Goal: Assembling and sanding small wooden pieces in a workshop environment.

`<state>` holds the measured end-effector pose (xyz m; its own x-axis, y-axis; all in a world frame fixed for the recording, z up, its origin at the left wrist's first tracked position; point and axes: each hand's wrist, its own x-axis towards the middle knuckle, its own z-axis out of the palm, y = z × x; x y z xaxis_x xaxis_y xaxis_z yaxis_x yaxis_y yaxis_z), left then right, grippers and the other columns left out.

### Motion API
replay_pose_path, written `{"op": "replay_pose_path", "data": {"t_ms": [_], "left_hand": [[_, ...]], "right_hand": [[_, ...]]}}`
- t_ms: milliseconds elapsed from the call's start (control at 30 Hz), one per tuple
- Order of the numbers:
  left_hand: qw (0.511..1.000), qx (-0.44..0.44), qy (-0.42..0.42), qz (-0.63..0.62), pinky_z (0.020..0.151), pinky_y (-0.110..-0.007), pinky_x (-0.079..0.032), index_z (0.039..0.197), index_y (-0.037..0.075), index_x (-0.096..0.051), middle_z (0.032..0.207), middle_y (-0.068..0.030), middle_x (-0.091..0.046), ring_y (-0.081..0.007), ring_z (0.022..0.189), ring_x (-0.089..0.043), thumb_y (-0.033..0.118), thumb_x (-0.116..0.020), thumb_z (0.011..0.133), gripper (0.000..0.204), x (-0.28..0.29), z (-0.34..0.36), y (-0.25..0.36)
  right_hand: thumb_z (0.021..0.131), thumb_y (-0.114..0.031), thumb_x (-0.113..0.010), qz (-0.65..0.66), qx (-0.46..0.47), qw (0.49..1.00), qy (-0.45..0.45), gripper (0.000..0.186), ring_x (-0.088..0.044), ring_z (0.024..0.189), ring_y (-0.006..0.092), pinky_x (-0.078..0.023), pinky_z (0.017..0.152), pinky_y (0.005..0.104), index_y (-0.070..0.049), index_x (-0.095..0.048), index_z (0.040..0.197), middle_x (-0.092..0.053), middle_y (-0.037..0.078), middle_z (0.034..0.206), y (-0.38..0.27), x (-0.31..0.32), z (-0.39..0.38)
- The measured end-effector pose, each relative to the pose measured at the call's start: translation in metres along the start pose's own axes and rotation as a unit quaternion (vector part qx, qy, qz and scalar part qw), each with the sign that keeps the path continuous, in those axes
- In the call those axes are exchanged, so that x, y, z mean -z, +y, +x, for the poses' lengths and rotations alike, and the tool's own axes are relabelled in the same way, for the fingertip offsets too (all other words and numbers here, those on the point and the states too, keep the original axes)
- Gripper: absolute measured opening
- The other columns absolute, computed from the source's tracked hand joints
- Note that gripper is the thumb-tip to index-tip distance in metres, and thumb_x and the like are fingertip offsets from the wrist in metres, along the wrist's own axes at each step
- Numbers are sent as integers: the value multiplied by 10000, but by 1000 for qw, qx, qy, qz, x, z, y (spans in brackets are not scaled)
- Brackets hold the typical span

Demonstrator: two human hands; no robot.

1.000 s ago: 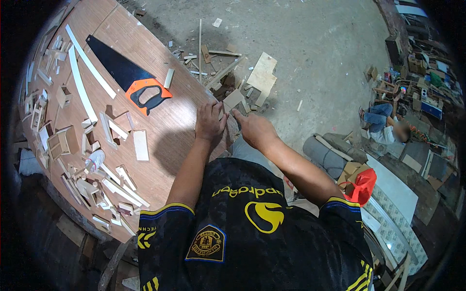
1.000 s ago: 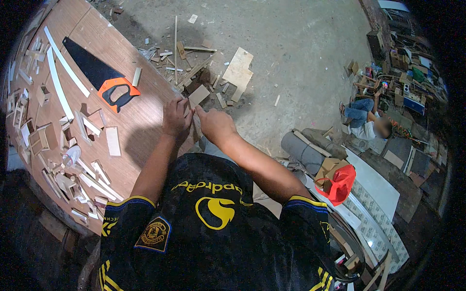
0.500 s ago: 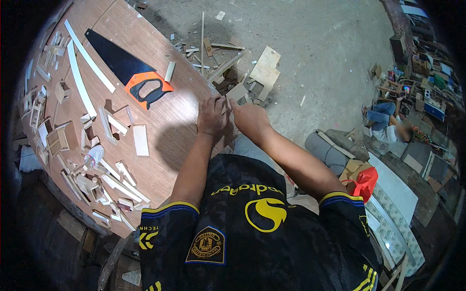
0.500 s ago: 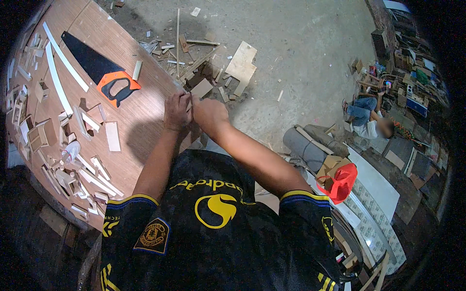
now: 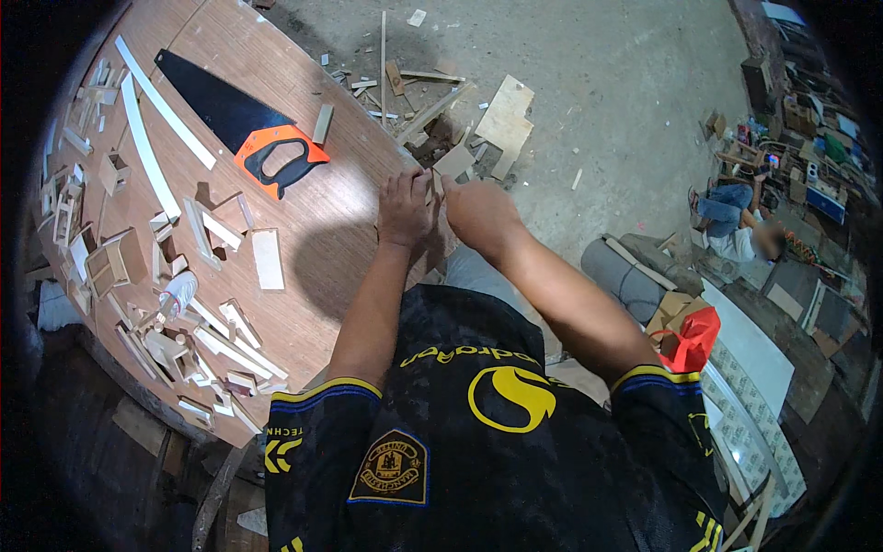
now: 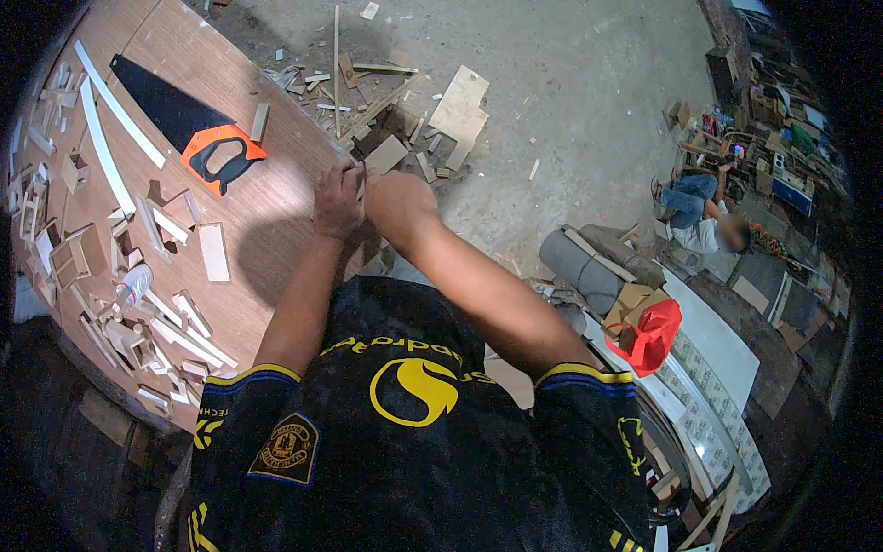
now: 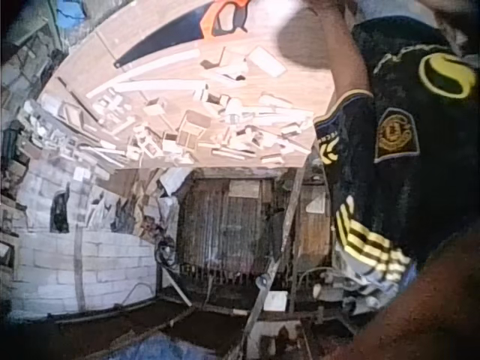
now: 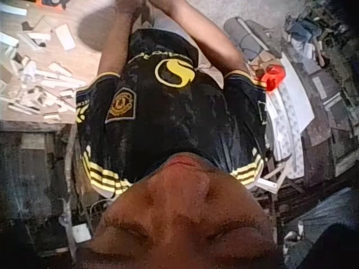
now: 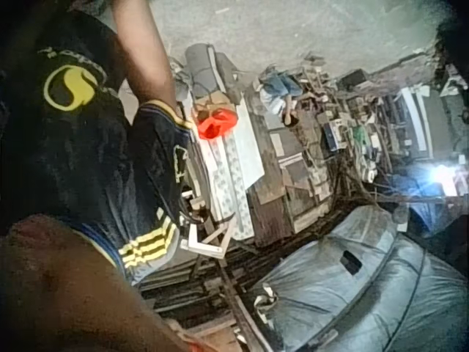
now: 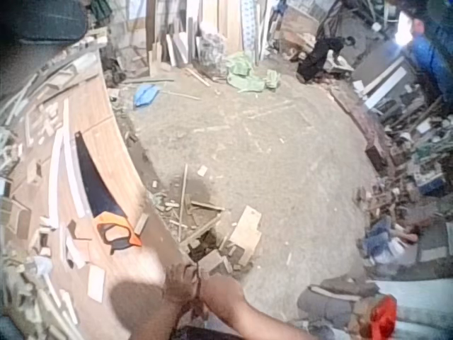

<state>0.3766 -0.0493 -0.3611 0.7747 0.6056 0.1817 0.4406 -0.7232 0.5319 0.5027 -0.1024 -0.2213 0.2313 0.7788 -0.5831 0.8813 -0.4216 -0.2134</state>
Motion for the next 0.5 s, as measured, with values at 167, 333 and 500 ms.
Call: {"op": "replay_pose_path", "data": {"t_ms": [167,333,500], "left_hand": [[1000,-3,13,-20,833,-430,-415,1106,97,-590,1100,-87,-558,-295,992,-537,273,-640,796,360,-2,-2,-1],[1000,-1,6,1,812,-428,-419,1098,94,-588,1098,-82,-559,-291,966,-549,256,-631,800,342,-2,-2,0],[1000,3,-3,-7,815,-432,-412,1114,93,-599,1105,-84,-561,-290,968,-541,252,-630,801,353,-7,-4,-5]], "right_hand": [[918,-129,-443,3,-24,1000,-13,292,-685,714,355,-542,602,466,-16,-581,1149,-673,189,765,-4,-10,13],[920,-132,-443,-9,-26,1000,-14,291,-687,721,354,-547,615,458,-38,-586,1155,-677,187,772,-4,-1,10],[912,-116,-447,26,-69,997,-12,273,-686,729,364,-546,612,467,-38,-587,1133,-684,193,789,-9,-14,15]]}}
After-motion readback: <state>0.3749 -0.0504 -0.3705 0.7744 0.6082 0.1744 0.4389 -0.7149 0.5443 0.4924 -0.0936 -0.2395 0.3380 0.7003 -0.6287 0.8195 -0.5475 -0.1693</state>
